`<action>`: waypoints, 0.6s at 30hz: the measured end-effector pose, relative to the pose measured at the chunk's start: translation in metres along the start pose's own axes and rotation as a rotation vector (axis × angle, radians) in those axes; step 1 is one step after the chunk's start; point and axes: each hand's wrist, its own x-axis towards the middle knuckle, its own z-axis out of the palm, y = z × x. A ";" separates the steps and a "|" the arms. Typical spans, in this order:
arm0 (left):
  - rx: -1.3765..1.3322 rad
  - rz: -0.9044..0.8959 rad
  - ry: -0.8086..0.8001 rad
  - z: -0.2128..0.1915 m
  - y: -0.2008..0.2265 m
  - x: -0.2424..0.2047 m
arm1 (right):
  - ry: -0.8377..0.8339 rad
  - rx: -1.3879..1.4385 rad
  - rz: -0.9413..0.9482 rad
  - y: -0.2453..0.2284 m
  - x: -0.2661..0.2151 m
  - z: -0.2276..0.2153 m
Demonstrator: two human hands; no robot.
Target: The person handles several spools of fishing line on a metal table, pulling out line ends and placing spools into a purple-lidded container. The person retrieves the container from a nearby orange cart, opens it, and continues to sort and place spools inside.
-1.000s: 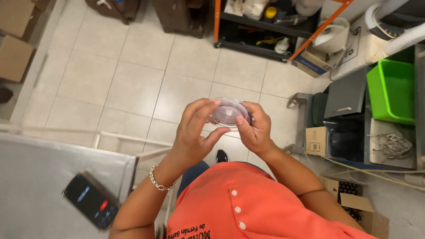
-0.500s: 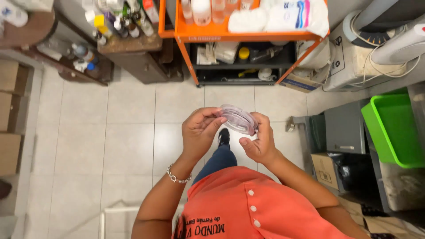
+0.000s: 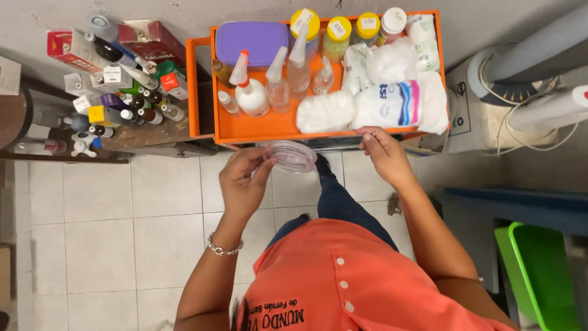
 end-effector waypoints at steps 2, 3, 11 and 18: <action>-0.064 -0.072 0.086 0.007 -0.024 0.028 | -0.054 -0.102 0.107 -0.002 0.065 -0.008; -0.059 -0.070 0.097 0.013 -0.030 0.046 | -0.064 -0.101 0.100 0.007 0.106 -0.009; -0.138 -0.189 0.371 0.028 -0.043 0.121 | -0.231 -0.332 0.067 0.042 0.301 0.009; -0.103 -0.223 0.518 0.006 -0.060 0.148 | -0.454 -0.552 0.121 0.075 0.326 0.035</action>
